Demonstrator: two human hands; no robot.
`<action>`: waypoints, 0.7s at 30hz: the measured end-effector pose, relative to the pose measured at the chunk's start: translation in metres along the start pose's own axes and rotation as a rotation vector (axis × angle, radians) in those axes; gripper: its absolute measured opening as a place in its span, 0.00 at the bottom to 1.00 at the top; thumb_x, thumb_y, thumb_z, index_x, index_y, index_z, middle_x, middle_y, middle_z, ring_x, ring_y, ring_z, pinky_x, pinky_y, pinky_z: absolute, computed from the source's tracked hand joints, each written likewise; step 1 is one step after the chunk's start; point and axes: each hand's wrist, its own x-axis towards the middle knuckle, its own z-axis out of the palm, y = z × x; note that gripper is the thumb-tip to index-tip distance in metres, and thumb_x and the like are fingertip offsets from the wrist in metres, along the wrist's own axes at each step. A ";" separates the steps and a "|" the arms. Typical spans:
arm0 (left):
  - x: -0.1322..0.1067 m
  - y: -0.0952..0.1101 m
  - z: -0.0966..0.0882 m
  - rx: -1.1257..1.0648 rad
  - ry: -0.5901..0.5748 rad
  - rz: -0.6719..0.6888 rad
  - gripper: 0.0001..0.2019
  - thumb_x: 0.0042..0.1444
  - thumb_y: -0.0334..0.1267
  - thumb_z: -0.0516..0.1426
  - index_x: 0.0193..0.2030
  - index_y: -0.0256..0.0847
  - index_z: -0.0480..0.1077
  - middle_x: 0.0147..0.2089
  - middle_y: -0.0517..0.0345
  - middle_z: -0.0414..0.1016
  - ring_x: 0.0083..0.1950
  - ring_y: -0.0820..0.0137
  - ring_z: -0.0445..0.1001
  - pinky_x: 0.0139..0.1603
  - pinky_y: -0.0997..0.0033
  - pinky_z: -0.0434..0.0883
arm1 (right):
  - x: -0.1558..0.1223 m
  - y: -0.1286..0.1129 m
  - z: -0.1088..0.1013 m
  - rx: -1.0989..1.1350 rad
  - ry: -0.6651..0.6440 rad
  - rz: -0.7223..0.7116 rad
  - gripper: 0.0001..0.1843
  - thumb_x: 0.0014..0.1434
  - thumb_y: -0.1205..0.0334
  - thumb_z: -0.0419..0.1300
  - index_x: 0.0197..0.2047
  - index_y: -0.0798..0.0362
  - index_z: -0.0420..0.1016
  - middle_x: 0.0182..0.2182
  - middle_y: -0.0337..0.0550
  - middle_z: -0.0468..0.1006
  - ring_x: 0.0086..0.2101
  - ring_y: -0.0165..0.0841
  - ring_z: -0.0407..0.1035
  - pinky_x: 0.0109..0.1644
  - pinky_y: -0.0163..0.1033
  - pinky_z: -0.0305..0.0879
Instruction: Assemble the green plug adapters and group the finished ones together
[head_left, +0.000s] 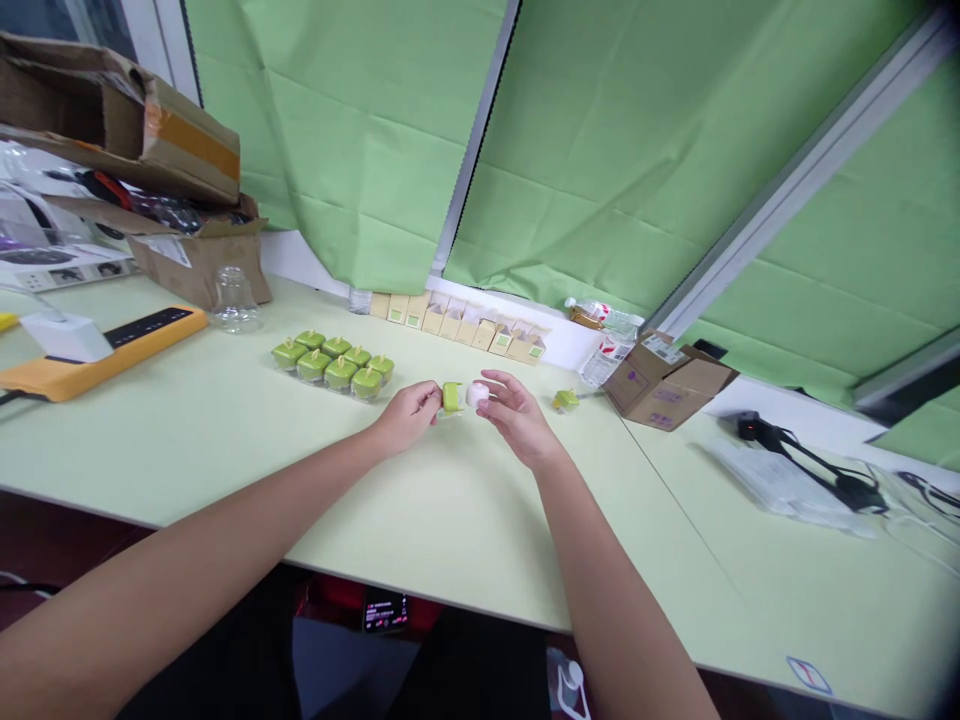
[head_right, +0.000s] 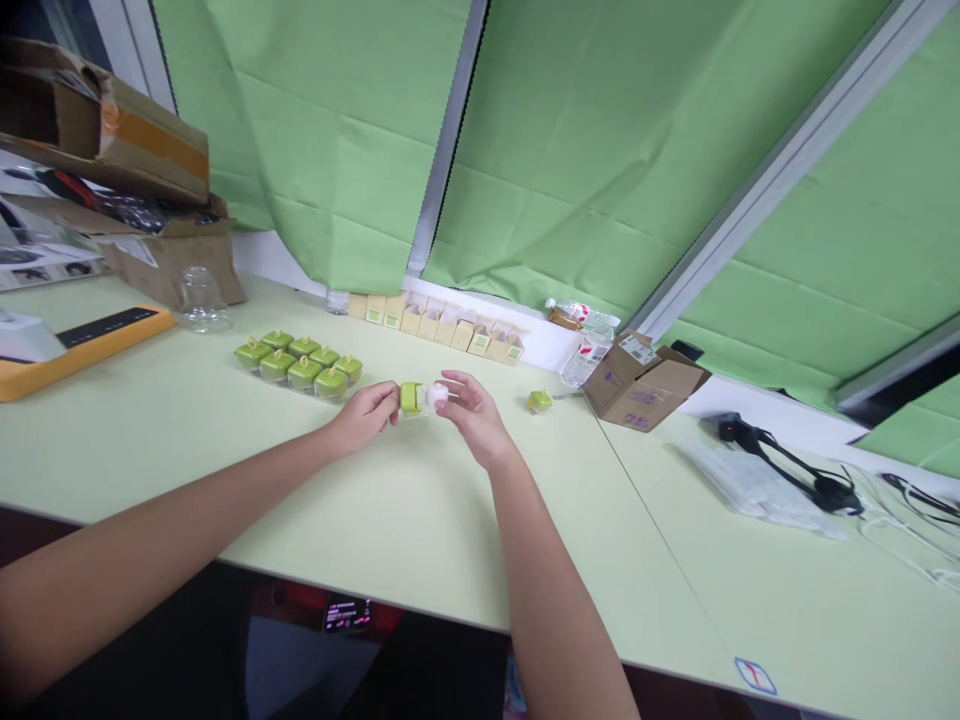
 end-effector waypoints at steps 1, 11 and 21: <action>0.000 0.001 0.000 0.008 0.003 0.002 0.16 0.64 0.44 0.47 0.28 0.40 0.64 0.26 0.62 0.68 0.26 0.74 0.65 0.29 0.74 0.63 | 0.001 0.001 0.000 0.014 0.001 -0.001 0.28 0.45 0.60 0.70 0.51 0.44 0.72 0.49 0.43 0.76 0.46 0.35 0.70 0.51 0.42 0.68; 0.000 0.006 -0.001 -0.021 0.026 -0.050 0.13 0.62 0.42 0.49 0.29 0.40 0.65 0.25 0.63 0.70 0.24 0.75 0.65 0.29 0.74 0.62 | 0.001 -0.001 -0.004 0.096 -0.023 0.089 0.16 0.50 0.59 0.66 0.44 0.49 0.76 0.40 0.42 0.77 0.41 0.34 0.72 0.46 0.40 0.69; 0.002 0.001 0.000 0.021 0.046 -0.013 0.14 0.63 0.42 0.49 0.28 0.39 0.65 0.24 0.63 0.69 0.25 0.75 0.65 0.30 0.74 0.61 | -0.003 -0.017 -0.004 0.181 -0.234 0.129 0.12 0.50 0.64 0.61 0.40 0.55 0.75 0.31 0.43 0.75 0.29 0.28 0.68 0.30 0.32 0.62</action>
